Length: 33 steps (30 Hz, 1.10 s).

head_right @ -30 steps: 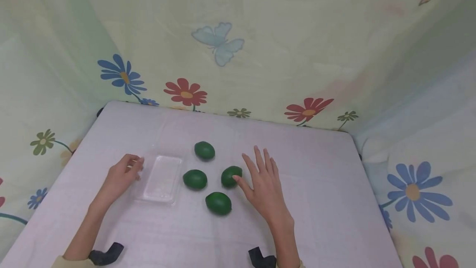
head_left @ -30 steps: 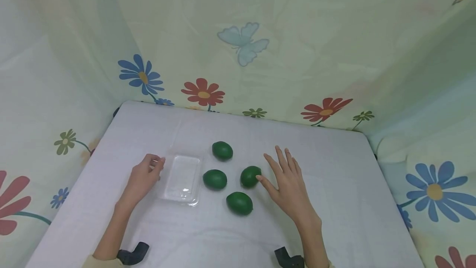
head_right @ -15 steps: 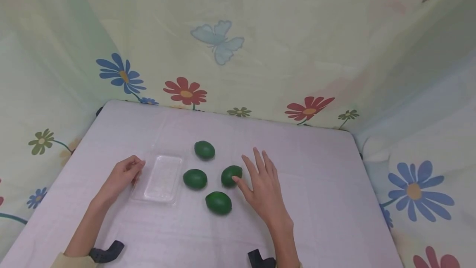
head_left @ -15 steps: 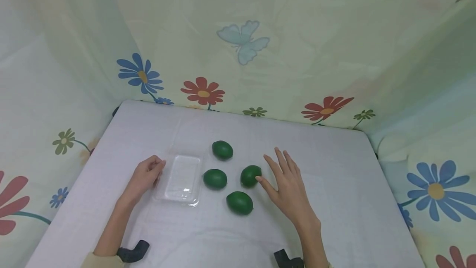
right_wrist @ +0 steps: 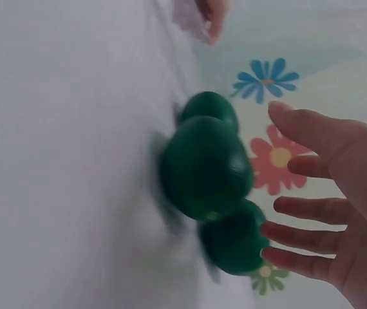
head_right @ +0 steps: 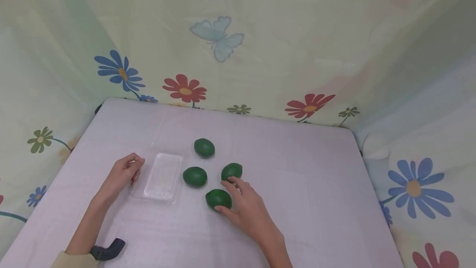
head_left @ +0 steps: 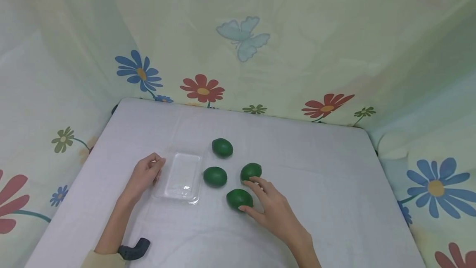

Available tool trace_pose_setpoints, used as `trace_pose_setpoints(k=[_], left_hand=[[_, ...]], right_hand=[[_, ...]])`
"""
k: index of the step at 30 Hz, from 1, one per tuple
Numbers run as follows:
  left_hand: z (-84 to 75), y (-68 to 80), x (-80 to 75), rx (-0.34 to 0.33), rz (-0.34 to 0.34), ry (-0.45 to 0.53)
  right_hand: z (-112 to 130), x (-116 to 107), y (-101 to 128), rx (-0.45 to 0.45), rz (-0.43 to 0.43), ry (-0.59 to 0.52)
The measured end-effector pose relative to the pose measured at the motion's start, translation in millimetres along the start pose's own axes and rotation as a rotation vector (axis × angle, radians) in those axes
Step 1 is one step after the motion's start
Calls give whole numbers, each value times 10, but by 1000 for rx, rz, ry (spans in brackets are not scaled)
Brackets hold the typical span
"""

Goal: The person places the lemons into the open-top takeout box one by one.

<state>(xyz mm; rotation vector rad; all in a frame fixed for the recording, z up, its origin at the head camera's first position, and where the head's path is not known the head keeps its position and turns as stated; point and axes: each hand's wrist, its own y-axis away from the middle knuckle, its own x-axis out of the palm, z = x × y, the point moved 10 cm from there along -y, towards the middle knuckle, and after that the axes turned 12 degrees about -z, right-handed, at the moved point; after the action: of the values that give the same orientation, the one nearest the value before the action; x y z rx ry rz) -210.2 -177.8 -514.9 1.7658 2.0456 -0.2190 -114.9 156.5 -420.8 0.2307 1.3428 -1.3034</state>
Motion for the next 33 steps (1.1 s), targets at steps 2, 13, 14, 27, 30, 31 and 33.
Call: trace_pose_setpoints(k=[2, 13, 14, 27, 30, 31, 33], left_hand=[[-4, -4, 1, 2, 1, 4], [5, -7, 12, -4, 1, 6], [5, -9, 12, -3, 0, 4], [-6, -21, 2, 7, -3, -3], [-7, -19, -6, 6, -3, 3], [-4, -18, -6, 5, -4, 7], [4, -17, -1, 1, -3, 13]], right_hand=[[25, 110, 32, -5, 29, 4], [90, 440, 74, -15, 91, 23], [91, 450, 77, -14, 94, 17], [290, 355, -91, -58, 80, -51], [473, 328, -298, -108, 81, -105], [541, 332, -371, -130, 82, -121], [677, 367, -510, -180, 85, -151]])
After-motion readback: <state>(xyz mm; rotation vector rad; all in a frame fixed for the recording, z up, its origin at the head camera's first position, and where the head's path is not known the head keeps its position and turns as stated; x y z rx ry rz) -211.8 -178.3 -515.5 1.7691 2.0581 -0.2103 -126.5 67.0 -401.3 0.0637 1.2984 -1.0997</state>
